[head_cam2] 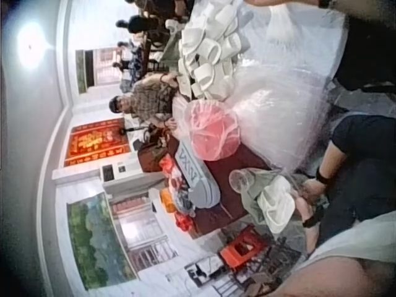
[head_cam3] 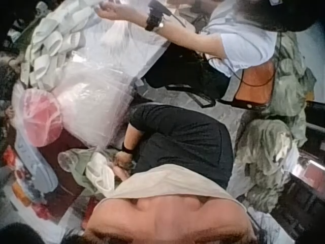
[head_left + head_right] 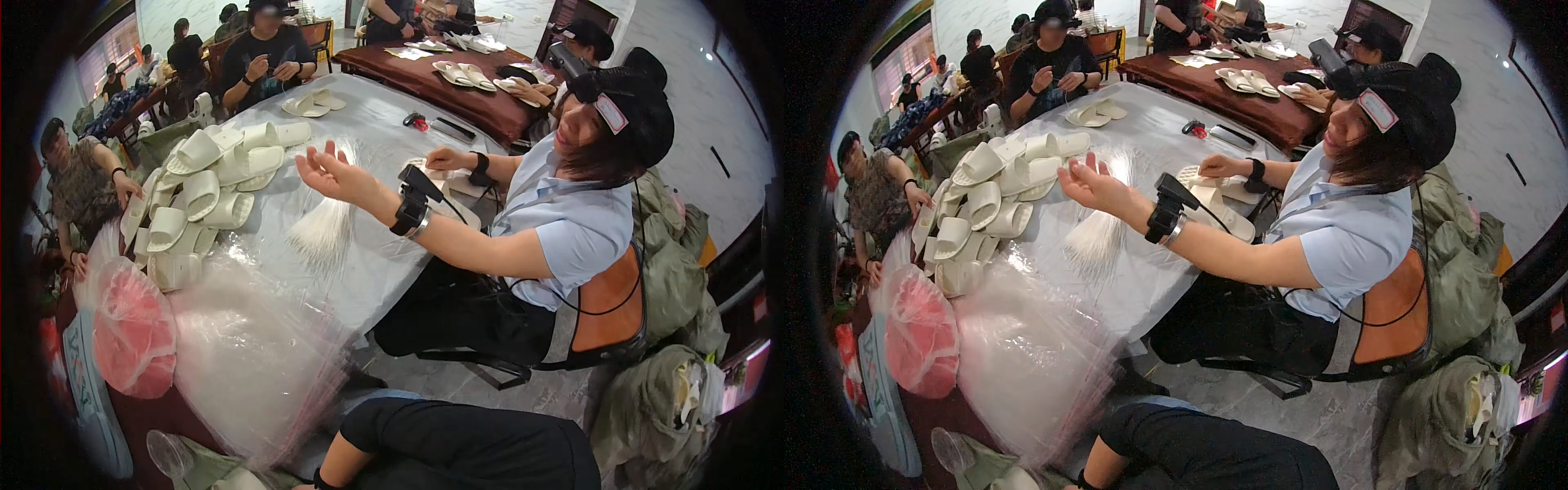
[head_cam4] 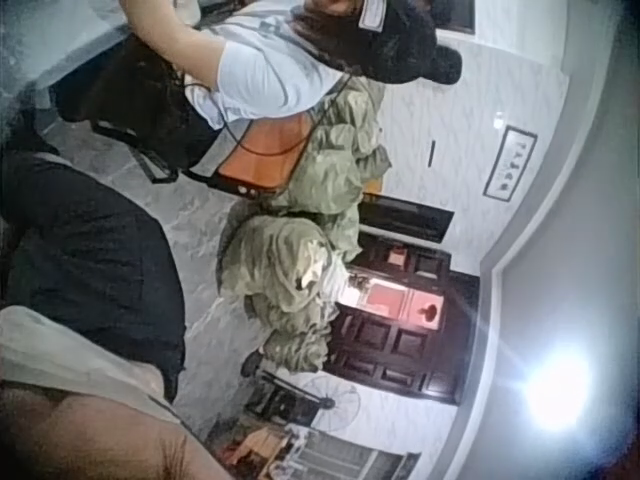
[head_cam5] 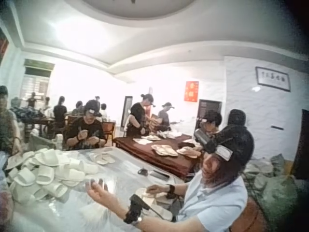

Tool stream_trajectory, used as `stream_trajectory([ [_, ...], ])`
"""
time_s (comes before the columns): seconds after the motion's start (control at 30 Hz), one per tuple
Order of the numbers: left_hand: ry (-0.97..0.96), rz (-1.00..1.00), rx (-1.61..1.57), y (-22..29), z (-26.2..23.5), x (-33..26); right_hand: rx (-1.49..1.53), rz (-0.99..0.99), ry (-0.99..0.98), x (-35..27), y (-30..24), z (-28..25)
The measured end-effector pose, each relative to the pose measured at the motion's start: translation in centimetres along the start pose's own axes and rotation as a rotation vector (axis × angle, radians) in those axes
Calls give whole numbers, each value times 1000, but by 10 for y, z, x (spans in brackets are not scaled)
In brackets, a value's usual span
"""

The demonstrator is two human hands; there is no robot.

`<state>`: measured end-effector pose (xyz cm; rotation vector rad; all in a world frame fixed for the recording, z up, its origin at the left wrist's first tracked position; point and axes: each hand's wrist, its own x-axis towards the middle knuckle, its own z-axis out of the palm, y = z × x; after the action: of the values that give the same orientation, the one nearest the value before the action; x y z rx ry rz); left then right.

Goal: The recorder is assembling components of white slippers and placing them in bags while working at a table with other colleagues.

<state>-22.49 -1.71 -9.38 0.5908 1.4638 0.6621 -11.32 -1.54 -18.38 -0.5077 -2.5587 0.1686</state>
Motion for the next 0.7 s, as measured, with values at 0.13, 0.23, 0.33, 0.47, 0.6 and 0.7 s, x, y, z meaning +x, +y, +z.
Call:
stream_trajectory([
  [0.13, 63, 159, 185, -7, 3, 5, 19, 84, 54, -5, 3, 5],
  [0.23, 109, 273, 319, -14, 4, 14, 104, 75, 38, -8, 3, -17],
  [0.33, 101, 309, 377, -18, 6, 21, 173, 43, 42, -4, 4, -37],
  [0.47, -2, 272, 422, -23, 14, 30, 268, 0, 45, -2, 3, -61],
  [0.6, -109, 232, 466, -30, 23, 39, 362, -38, 46, -3, 1, -83],
  [0.7, -192, 201, 498, -37, 31, 46, 432, -64, 46, -6, -1, -102],
])
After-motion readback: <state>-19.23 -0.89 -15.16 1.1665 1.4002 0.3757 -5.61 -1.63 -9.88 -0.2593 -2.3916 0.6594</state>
